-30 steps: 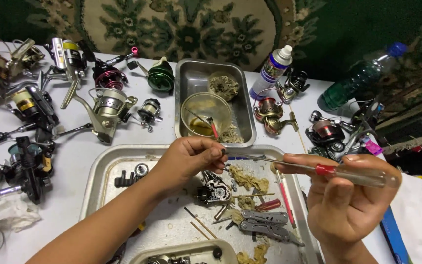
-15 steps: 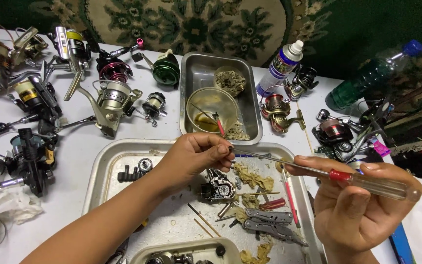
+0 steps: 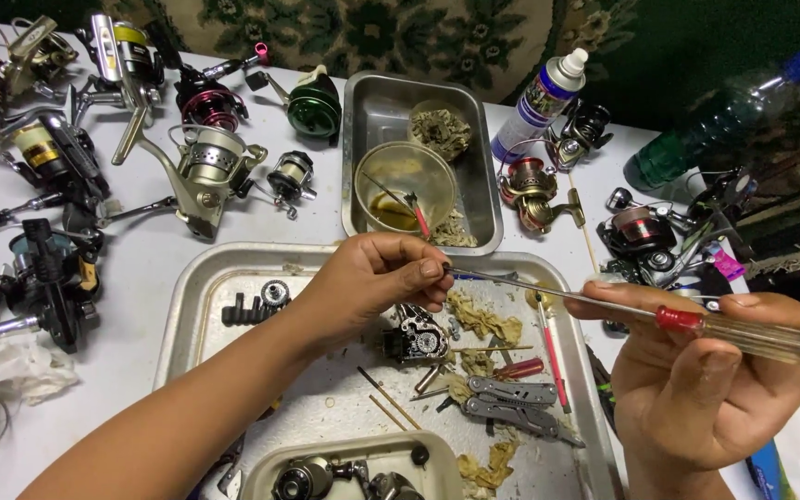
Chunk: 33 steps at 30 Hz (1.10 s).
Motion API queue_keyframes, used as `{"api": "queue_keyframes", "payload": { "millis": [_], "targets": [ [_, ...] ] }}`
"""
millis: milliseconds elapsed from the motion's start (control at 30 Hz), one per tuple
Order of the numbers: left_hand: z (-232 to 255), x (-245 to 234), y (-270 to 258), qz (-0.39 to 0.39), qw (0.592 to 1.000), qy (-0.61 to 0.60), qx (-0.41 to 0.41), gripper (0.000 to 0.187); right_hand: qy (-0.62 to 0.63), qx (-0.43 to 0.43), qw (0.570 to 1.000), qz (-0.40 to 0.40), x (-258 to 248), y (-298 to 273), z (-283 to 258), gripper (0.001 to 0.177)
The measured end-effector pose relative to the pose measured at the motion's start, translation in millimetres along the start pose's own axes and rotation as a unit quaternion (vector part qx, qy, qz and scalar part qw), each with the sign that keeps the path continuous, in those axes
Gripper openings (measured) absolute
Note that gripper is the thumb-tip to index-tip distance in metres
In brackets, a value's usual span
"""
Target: Disassembling, cleaning, and performing maintenance on the internal components of a fishing reel using a screwdriver and cloth.
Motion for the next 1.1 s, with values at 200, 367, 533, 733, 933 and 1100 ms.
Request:
{"api": "queue_keyframes", "payload": {
  "millis": [200,367,533,733,933,1100],
  "targets": [
    [0,1,0,0.002,1.000,0.008,-0.009,0.026,0.002,0.016,1.000,-0.001,2,2,1,0.025],
    [0,2,-1,0.000,1.000,0.012,-0.013,0.026,0.000,0.016,1.000,-0.001,0,1,1,0.025],
    [-1,1,-1,0.007,1.000,0.018,-0.022,0.027,-0.012,0.001,1.000,0.005,2,-2,2,0.026],
    [0,2,-1,0.001,1.000,0.027,-0.016,0.026,-0.056,-0.037,0.998,-0.002,2,-6,-4,0.020],
    [5,6,-3,0.019,0.991,0.121,-0.054,0.021,-0.055,-0.021,0.998,-0.007,3,-2,-3,0.025],
    [17,16,-5,-0.030,0.940,0.340,-0.023,0.021,-0.048,-0.007,0.999,-0.012,9,6,3,0.026]
  ]
}}
Point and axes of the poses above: each hand's wrist, its own y-axis towards the middle knuckle, its own x-axis out of the palm, z = x × y, the point moved 9 cm from there along y, towards the middle knuckle, and after that the axes turned 7 degrees about -z, right-handed, at the moved point
